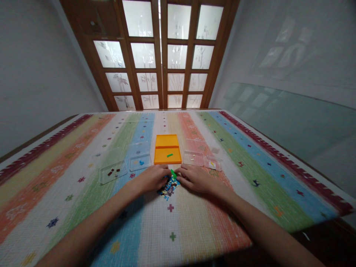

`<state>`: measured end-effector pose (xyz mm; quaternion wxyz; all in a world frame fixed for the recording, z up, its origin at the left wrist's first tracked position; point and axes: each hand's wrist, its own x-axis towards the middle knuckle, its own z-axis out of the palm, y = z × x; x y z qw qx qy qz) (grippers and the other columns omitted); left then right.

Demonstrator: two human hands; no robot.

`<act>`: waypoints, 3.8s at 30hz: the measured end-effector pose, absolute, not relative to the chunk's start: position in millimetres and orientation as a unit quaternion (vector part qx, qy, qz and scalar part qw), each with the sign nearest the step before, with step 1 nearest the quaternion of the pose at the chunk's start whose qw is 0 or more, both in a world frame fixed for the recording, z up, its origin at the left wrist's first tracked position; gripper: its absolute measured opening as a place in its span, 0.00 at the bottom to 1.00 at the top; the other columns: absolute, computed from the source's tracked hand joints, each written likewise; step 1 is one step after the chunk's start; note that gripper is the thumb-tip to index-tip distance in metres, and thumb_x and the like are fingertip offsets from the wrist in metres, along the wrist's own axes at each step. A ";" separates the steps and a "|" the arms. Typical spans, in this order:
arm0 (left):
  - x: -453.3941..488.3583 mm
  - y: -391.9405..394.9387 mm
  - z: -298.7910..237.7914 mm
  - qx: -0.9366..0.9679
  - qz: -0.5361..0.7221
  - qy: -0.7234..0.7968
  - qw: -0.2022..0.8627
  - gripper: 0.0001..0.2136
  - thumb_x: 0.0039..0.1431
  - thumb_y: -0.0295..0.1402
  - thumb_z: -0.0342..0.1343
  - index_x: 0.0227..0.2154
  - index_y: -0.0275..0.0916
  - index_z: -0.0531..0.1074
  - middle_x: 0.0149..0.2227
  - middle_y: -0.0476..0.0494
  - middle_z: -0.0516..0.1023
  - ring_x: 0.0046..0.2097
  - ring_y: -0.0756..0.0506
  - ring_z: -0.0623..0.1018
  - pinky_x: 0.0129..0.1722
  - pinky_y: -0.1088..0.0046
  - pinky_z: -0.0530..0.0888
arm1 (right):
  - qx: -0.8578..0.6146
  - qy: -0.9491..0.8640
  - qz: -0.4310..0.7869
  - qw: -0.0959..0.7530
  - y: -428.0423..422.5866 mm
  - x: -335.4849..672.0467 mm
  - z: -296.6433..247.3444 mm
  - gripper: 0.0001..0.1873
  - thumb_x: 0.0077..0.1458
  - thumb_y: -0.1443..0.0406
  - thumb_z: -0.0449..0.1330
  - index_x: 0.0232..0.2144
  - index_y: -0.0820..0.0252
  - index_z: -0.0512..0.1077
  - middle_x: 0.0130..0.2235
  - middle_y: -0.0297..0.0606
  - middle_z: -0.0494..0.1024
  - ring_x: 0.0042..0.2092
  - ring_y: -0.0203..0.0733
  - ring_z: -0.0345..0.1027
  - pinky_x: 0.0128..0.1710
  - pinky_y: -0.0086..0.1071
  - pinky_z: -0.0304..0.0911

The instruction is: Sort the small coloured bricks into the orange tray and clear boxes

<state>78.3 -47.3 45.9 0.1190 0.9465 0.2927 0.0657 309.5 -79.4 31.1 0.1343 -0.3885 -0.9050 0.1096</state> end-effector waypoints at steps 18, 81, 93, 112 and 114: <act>74.3 -49.5 41.9 0.950 0.062 0.296 0.073 0.10 0.59 0.20 0.52 0.38 0.38 0.75 0.37 0.41 0.79 0.36 0.44 0.77 0.34 0.72 0.70 | -0.383 -0.907 0.109 0.138 -77.9 309.7 29.4 0.10 0.69 0.65 0.53 0.43 0.61 0.74 0.43 0.45 0.78 0.41 0.43 0.71 0.42 0.36 0.64; -18.5 -1.8 56.4 0.886 0.168 0.417 0.118 0.18 0.57 0.23 0.48 0.44 0.41 0.81 0.21 0.51 0.76 0.22 0.50 0.71 0.29 0.76 0.68 | -0.385 -0.906 0.119 0.134 -79.2 311.8 30.4 0.10 0.70 0.65 0.52 0.46 0.58 0.73 0.45 0.44 0.78 0.42 0.44 0.71 0.43 0.37 0.64; -15.1 -13.2 67.4 0.881 0.232 0.403 0.087 0.18 0.57 0.22 0.47 0.42 0.39 0.80 0.32 0.46 0.81 0.29 0.49 0.76 0.37 0.72 0.74 | -0.397 -0.892 0.152 0.153 -78.3 311.2 33.2 0.10 0.71 0.65 0.52 0.46 0.58 0.73 0.46 0.43 0.79 0.44 0.43 0.72 0.46 0.36 0.65; 13.1 -79.3 18.9 0.936 0.225 0.271 0.030 0.10 0.66 0.25 0.48 0.37 0.38 0.76 0.33 0.44 0.79 0.31 0.48 0.77 0.29 0.73 0.68 | -0.524 -0.842 0.081 0.100 -58.0 271.8 40.4 0.12 0.65 0.62 0.60 0.31 0.61 0.79 0.35 0.45 0.79 0.33 0.42 0.69 0.31 0.35 0.55; 11.7 -80.0 16.6 0.936 0.220 0.273 0.028 0.10 0.67 0.25 0.48 0.36 0.38 0.75 0.33 0.45 0.79 0.31 0.48 0.77 0.29 0.73 0.67 | -0.531 -0.836 0.091 0.103 -55.8 271.7 40.8 0.08 0.62 0.65 0.62 0.33 0.61 0.79 0.36 0.45 0.80 0.34 0.42 0.69 0.31 0.34 0.55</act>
